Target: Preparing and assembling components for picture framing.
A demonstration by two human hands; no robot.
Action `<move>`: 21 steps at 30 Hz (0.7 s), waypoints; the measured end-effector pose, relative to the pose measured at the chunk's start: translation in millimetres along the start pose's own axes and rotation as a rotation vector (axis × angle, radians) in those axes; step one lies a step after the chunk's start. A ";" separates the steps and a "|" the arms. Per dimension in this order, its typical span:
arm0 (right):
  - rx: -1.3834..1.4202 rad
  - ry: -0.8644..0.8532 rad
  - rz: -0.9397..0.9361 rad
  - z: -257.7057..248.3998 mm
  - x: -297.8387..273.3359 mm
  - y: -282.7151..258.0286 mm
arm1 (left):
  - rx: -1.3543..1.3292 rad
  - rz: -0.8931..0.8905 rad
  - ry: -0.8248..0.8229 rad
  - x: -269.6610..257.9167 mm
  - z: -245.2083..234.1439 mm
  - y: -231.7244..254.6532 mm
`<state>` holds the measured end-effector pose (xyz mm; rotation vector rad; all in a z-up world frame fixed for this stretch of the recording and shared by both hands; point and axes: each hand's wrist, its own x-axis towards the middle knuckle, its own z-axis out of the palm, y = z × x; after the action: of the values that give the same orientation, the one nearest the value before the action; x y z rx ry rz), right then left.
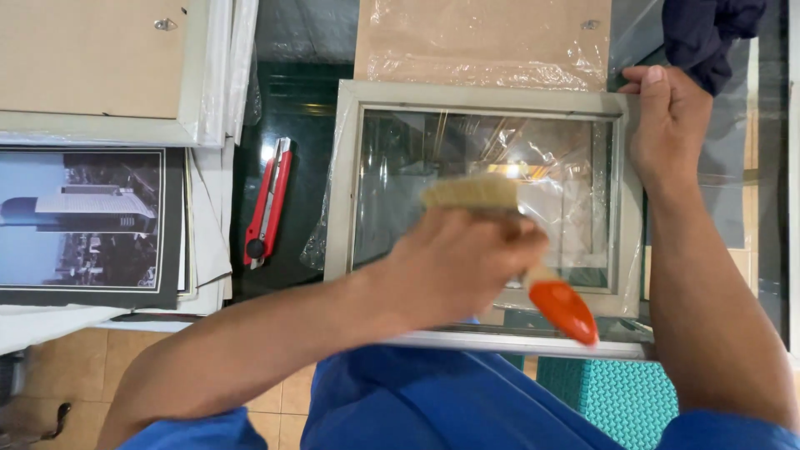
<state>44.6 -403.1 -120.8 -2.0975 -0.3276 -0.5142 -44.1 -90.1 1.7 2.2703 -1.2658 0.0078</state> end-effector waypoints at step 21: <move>0.039 0.014 0.081 2.1 5.3 -7.7 | -0.294 -0.150 -0.411 40.8 -21.6 33.1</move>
<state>46.5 -397.0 -113.6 -2.0596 -0.2423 -0.4707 -42.1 -126.1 45.5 2.1621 -1.1907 -0.6849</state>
